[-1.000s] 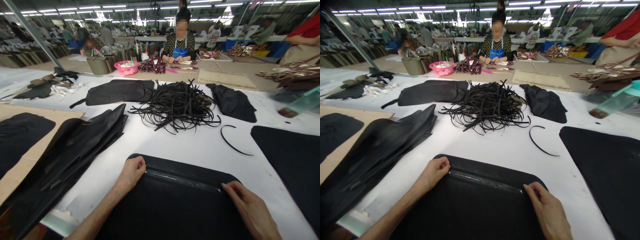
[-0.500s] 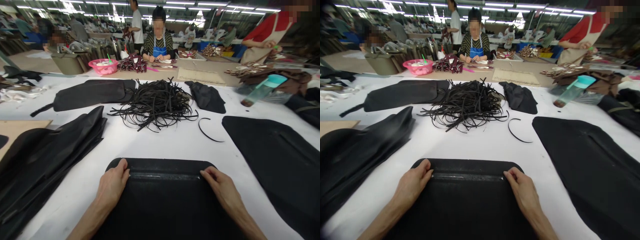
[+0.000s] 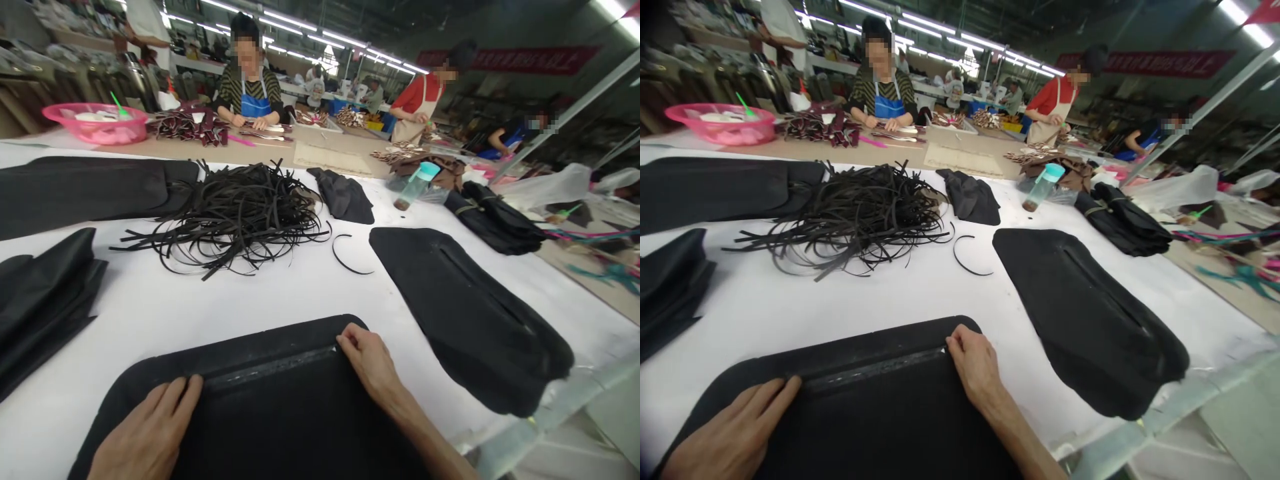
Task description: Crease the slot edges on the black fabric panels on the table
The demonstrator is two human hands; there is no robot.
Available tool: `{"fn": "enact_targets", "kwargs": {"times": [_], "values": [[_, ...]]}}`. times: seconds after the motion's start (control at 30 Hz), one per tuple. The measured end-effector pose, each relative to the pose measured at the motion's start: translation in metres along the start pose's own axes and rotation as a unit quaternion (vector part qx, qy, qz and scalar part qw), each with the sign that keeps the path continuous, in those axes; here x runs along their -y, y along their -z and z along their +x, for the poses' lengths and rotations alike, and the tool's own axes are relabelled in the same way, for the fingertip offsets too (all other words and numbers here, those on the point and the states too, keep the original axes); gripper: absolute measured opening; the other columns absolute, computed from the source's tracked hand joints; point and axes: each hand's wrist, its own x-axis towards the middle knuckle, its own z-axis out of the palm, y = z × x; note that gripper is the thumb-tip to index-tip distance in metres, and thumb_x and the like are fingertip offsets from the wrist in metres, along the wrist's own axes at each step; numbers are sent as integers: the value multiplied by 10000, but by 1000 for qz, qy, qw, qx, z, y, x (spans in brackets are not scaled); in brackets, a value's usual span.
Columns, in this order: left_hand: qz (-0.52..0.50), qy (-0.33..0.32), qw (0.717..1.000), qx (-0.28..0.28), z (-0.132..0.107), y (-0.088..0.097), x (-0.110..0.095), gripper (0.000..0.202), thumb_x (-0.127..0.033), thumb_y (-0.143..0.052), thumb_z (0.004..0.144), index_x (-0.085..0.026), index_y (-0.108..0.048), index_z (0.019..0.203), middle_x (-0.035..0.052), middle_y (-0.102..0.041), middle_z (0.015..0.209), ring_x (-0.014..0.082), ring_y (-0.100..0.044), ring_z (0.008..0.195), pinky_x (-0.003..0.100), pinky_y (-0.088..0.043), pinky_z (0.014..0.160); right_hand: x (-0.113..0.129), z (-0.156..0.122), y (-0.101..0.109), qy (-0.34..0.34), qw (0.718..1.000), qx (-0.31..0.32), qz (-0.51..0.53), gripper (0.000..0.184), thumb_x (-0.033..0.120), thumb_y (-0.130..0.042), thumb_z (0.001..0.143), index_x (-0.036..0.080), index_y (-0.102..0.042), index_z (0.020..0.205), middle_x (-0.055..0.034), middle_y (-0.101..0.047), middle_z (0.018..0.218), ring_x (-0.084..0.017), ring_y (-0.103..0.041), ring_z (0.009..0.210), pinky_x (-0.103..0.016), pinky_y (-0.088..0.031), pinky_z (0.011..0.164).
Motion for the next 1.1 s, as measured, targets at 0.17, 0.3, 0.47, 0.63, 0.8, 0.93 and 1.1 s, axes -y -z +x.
{"fn": "enact_targets", "kwargs": {"times": [0.17, 0.3, 0.47, 0.63, 0.8, 0.93, 1.1], "values": [[30, -12, 999, -2, -9, -10, 0, 634, 28, -319, 719, -261, -525, 1245, 92, -614, 1126, 246, -562, 1006, 396, -475, 861, -4, 1, -3, 7, 1000, -6, -18, 226, 291, -444, 846, 219, -457, 633, 52, -473, 541, -127, -444, 539, -239, -269, 510], [39, -2, 999, 15, -6, 6, -11, 623, 47, -319, 728, -232, -528, 1244, 101, -593, 1158, 243, -527, 1061, 394, -436, 930, -3, -1, -7, 18, 999, -13, -33, 242, 291, -442, 853, 220, -403, 626, 50, -472, 548, -128, -437, 539, -244, -261, 520], [21, 13, 1000, 1, 3, 22, -18, 598, 44, -336, 718, -216, -569, 1203, 109, -570, 1183, 239, -532, 1045, 376, -442, 922, -3, -3, -12, 34, 996, -28, -82, 201, 282, -433, 871, 229, -368, 688, 48, -494, 568, -140, -478, 541, -252, -262, 518], [20, 66, 997, -43, 11, 38, -19, 427, -26, -377, 766, -131, -644, 1082, 138, -573, 1164, 296, -502, 1068, 441, -432, 926, -4, -5, -9, 77, 968, -99, -218, 108, 241, -398, 904, 221, -456, 814, -7, -575, 733, -167, -534, 566, -272, -271, 491], [-2, -3, 997, -83, 23, 50, -42, 508, 39, -331, 740, -120, -601, 1139, 110, -590, 1188, 258, -512, 1085, 396, -436, 946, 26, -20, -15, 249, 933, -125, -226, 296, 46, -395, 844, 188, -558, 1047, -74, -582, 941, -211, -537, 829, -317, -396, 713], [-40, -71, 996, 29, 39, 51, -67, 603, 61, -326, 712, -166, -513, 1238, 70, -575, 1230, 228, -527, 1089, 365, -445, 946, 48, -32, -39, 361, 910, -75, -186, 420, 16, -500, 780, 216, -558, 1145, -48, -588, 1058, -210, -515, 933, -331, -398, 846], [-30, -80, 994, 71, 48, 51, -79, 566, 36, -355, 726, -82, -461, 1269, 150, -556, 1213, 270, -519, 1083, 399, -441, 941, 42, -31, -56, 357, 903, -87, -223, 461, 24, -530, 728, 197, -566, 1154, -53, -601, 1056, -229, -521, 943, -345, -437, 838]]}}
